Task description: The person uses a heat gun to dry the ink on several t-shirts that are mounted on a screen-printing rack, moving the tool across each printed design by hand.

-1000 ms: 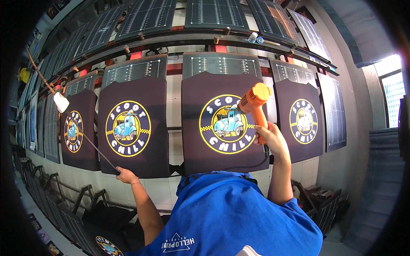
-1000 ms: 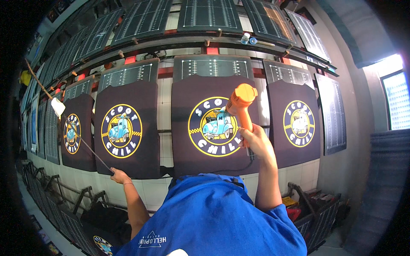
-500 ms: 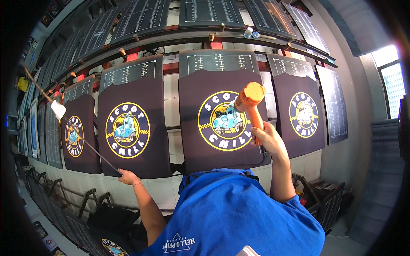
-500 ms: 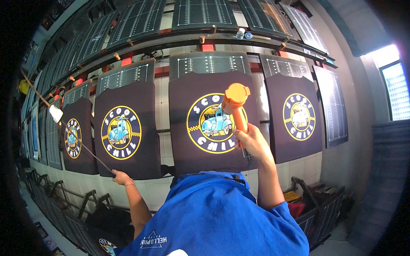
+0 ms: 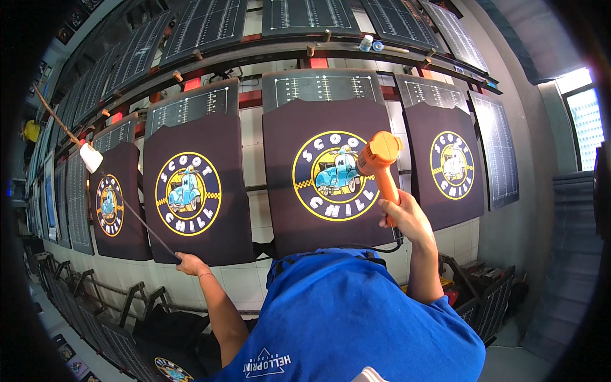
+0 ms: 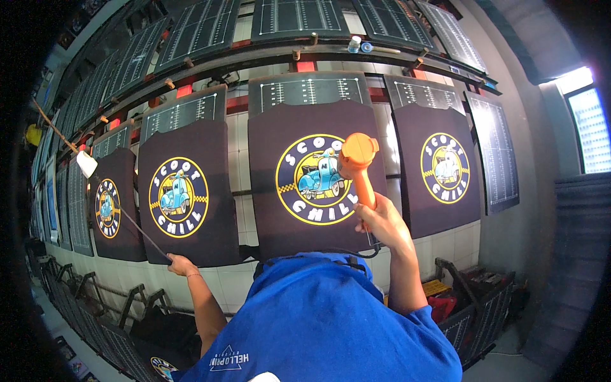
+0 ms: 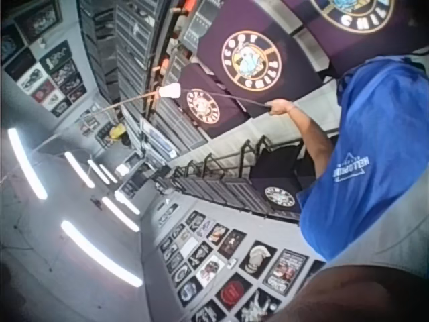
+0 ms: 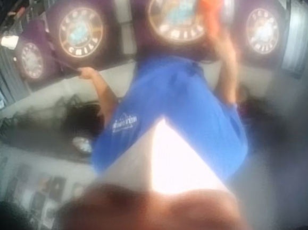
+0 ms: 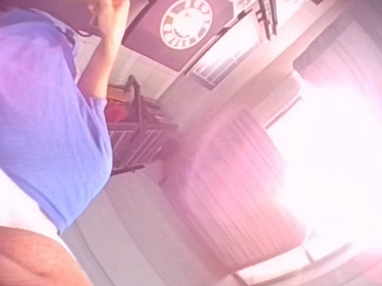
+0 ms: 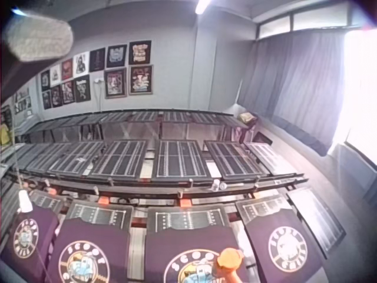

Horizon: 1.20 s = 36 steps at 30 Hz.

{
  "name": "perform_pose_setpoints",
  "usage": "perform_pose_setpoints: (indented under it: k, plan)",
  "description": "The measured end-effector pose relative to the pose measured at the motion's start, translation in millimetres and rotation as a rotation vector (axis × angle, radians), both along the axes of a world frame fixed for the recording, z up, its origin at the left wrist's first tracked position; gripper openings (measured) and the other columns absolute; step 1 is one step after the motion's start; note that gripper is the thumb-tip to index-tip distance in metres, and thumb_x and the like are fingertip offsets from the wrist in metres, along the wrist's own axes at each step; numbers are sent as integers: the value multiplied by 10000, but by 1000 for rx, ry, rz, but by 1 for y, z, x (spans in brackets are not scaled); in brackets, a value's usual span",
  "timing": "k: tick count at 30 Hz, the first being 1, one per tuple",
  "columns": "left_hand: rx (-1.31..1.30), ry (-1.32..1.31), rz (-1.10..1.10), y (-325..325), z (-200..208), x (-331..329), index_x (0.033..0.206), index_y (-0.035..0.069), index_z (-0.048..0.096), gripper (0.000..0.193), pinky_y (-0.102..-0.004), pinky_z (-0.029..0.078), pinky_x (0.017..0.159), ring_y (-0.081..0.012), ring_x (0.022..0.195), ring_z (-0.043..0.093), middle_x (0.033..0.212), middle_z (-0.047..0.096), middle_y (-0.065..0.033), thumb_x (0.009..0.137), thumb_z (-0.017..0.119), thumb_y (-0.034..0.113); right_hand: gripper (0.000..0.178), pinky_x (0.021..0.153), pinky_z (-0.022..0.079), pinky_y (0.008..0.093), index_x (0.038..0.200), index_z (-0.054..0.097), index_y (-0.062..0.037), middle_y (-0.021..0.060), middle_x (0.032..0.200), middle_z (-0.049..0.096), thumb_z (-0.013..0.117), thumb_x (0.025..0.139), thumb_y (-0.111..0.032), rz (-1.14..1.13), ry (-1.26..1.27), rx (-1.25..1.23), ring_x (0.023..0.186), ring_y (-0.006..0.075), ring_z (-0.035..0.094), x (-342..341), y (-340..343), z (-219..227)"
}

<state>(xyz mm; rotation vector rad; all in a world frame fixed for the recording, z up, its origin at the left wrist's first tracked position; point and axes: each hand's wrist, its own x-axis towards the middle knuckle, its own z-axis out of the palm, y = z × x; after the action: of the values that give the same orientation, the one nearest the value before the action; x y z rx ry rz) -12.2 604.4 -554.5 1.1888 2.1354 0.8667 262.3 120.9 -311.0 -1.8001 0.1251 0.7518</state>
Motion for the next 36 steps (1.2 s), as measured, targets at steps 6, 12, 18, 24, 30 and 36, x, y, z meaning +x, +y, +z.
perform_pose_setpoints:
  k: [6, 12, 18, 24, 30, 36]
  plan:
    - [-10, 1, 17, -2, 4, 3, 1300, -136, 418, 683, -487, 494, 976, -464, 1106, 603, 1237, 557, -360, 960, 545, 442, 219, 548, 518, 242, 1010, 569, 15, 18, 734, 577, 620, 936, -184, -45, 72, 27, 589, 92, 603, -10, -9, -1]
    - [-16, -14, 19, -6, 11, 9, 1310, -132, 409, 678, -487, 494, 984, -466, 1118, 595, 1258, 543, -357, 971, 529, 443, 227, 541, 512, 238, 996, 563, 17, 18, 725, 567, 633, 943, -193, -71, 72, 23, 587, 88, 602, -20, -11, 4]
    - [-27, -24, 21, -3, 8, 4, 1321, -131, 394, 686, -485, 495, 989, -462, 1127, 592, 1272, 532, -361, 971, 532, 442, 224, 540, 506, 239, 1004, 559, 19, 16, 739, 569, 632, 942, -184, -47, 74, 58, 591, 94, 607, -27, -20, 2]
    - [-30, -7, 19, -4, 9, 5, 1327, -126, 390, 683, -490, 492, 996, -466, 1130, 590, 1270, 533, -362, 971, 530, 440, 251, 536, 488, 231, 1067, 564, 26, 8, 735, 569, 628, 936, -178, -78, 128, 70, 592, 89, 604, -32, -25, 7]
    - [-46, -13, 9, -5, 14, 7, 1314, -133, 398, 680, -488, 494, 995, -469, 1132, 588, 1268, 535, -361, 971, 531, 440, 217, 546, 496, 230, 1014, 562, 21, 11, 720, 566, 635, 927, -163, -50, 119, 39, 576, 98, 600, -37, -22, 10]
    - [-42, -22, 12, -3, 8, 5, 1308, -138, 401, 682, -485, 496, 987, -460, 1130, 594, 1264, 537, -358, 973, 524, 443, 207, 554, 495, 234, 1020, 558, 9, 18, 711, 574, 630, 937, -166, -29, 171, 66, 581, 81, 575, -36, -22, 13]
